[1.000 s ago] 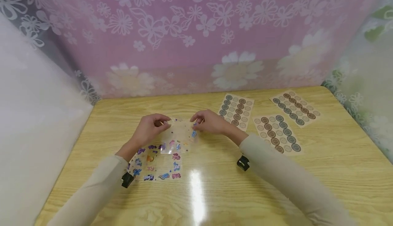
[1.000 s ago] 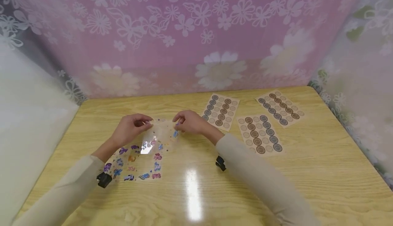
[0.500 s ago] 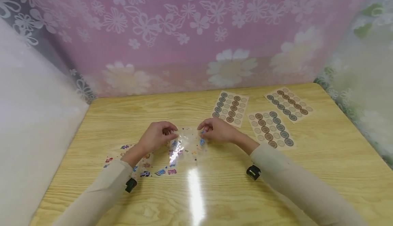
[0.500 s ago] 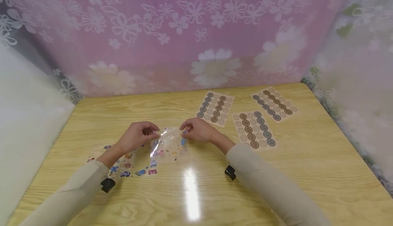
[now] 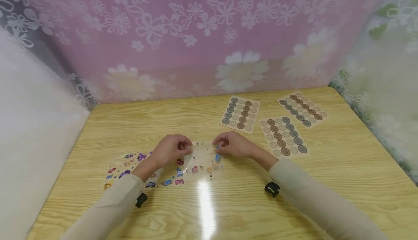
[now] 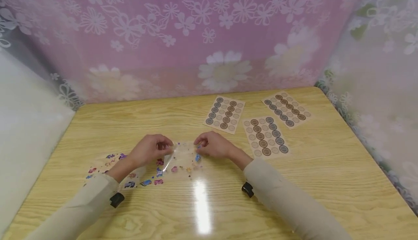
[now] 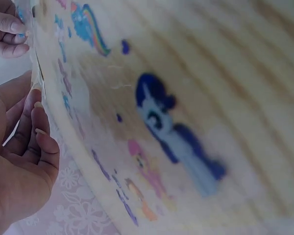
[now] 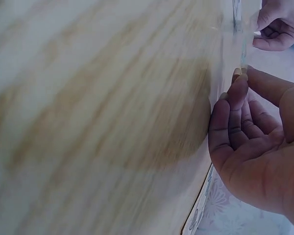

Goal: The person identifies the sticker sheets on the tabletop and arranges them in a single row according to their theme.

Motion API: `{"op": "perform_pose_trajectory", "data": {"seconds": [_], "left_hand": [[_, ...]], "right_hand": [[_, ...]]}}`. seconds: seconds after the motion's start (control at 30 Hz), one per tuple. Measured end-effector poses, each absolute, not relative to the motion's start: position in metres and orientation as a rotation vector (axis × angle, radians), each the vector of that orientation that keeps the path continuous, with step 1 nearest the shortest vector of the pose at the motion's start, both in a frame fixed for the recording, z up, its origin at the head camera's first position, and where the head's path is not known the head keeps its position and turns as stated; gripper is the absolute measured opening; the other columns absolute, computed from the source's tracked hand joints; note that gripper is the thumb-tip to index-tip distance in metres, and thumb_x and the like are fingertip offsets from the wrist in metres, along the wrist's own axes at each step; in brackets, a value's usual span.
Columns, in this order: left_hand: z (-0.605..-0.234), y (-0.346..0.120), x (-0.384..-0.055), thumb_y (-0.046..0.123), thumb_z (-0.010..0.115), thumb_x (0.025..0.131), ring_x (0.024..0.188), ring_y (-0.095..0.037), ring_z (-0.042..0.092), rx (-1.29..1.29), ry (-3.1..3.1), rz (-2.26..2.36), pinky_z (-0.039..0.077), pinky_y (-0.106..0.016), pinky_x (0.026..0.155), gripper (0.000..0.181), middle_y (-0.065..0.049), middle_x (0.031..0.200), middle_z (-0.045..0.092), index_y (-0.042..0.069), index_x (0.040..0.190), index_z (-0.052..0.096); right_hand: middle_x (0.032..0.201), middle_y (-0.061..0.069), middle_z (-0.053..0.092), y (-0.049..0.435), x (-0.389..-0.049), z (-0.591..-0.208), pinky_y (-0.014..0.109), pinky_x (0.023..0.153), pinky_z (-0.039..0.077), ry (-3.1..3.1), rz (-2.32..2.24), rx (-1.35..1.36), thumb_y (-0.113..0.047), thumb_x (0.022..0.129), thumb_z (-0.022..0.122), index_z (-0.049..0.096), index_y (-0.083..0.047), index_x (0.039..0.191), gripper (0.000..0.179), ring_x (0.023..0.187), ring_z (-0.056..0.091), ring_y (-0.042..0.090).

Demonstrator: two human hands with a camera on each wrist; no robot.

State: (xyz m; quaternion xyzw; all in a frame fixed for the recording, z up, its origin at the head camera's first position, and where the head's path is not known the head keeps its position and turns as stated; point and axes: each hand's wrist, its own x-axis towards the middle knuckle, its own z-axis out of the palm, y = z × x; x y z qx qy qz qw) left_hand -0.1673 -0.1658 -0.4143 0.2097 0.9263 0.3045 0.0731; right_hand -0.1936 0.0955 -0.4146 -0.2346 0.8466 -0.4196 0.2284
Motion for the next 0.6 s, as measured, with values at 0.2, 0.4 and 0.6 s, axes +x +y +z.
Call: {"op": "perform_pose_trajectory", "data": {"seconds": [0.2,0.4,0.6], "left_hand": [[-0.4210,-0.1644,-0.1670,0.022,0.073,0.086,0.064,-0.005,0.051,0.678,2.779,0.840,0.045,-0.026,0.062,0.015,0.011,0.075,0.058,0.013,0.098,0.072],[-0.4224,-0.1633,-0.1671,0.021,0.074,0.085,0.065,-0.004,0.052,0.722,2.786,0.813,0.046,-0.027,0.064,0.016,0.011,0.075,0.059,0.012,0.098,0.072],[-0.4218,-0.1621,-0.1676,0.022,0.073,0.086,0.068,-0.003,0.052,0.758,2.803,0.779,0.046,-0.027,0.066,0.014,0.012,0.077,0.059,0.013,0.098,0.072]], "right_hand": [[0.084,0.001,0.060,0.0962,-0.1904,-0.4193,0.027,0.068,0.045,2.311,-1.150,-0.679,-0.011,0.090,0.067,0.065,-0.001,0.111,0.024,0.074,0.053,0.013],[0.084,0.000,0.059,0.0967,-0.1893,-0.4225,0.027,0.069,0.046,2.331,-1.130,-0.705,-0.011,0.090,0.067,0.065,0.000,0.111,0.024,0.074,0.052,0.012],[0.084,-0.001,0.060,0.0972,-0.1892,-0.4223,0.028,0.070,0.046,2.356,-1.128,-0.708,-0.012,0.089,0.068,0.066,-0.001,0.110,0.024,0.074,0.053,0.012]]}}
